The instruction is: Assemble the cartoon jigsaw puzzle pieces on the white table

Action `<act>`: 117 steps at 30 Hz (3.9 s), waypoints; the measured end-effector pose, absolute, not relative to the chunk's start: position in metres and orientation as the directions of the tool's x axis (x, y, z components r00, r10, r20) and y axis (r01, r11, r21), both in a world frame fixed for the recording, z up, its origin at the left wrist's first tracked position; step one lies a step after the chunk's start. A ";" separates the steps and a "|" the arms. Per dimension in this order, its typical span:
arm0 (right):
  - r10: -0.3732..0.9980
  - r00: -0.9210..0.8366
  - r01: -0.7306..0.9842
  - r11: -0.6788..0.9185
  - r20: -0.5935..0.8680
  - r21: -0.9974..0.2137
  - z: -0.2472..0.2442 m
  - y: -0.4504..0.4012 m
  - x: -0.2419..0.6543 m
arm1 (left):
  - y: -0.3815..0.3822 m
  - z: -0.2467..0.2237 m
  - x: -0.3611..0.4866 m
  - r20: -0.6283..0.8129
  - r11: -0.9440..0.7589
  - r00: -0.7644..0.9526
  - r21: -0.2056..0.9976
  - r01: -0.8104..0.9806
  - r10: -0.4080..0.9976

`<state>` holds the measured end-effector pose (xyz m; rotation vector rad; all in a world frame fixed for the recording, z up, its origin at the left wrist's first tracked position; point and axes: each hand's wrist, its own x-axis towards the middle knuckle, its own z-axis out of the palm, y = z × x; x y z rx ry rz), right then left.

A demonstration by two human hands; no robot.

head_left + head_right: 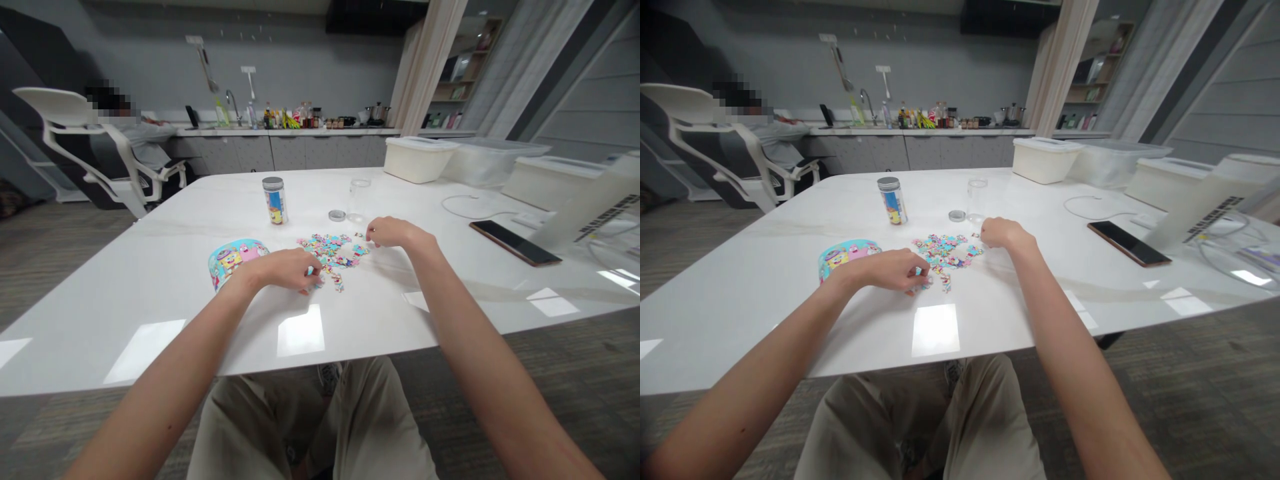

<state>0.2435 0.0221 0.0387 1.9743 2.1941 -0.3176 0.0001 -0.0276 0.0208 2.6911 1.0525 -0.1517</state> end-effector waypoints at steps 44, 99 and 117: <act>0.858 -0.423 0.903 0.370 -0.291 -0.218 0.028 0.019 0.239 | -0.018 0.019 -0.013 -0.093 -0.519 0.511 -0.212 0.828 0.854; 0.700 -0.709 0.664 0.704 0.084 -0.253 0.003 0.029 0.215 | -0.017 0.019 -0.012 -0.107 -0.590 0.581 -0.188 0.785 0.807; 0.697 -0.715 0.674 0.708 0.058 -0.211 0.005 0.034 0.216 | -0.023 0.024 -0.008 -0.171 -0.561 0.535 -0.192 0.806 0.827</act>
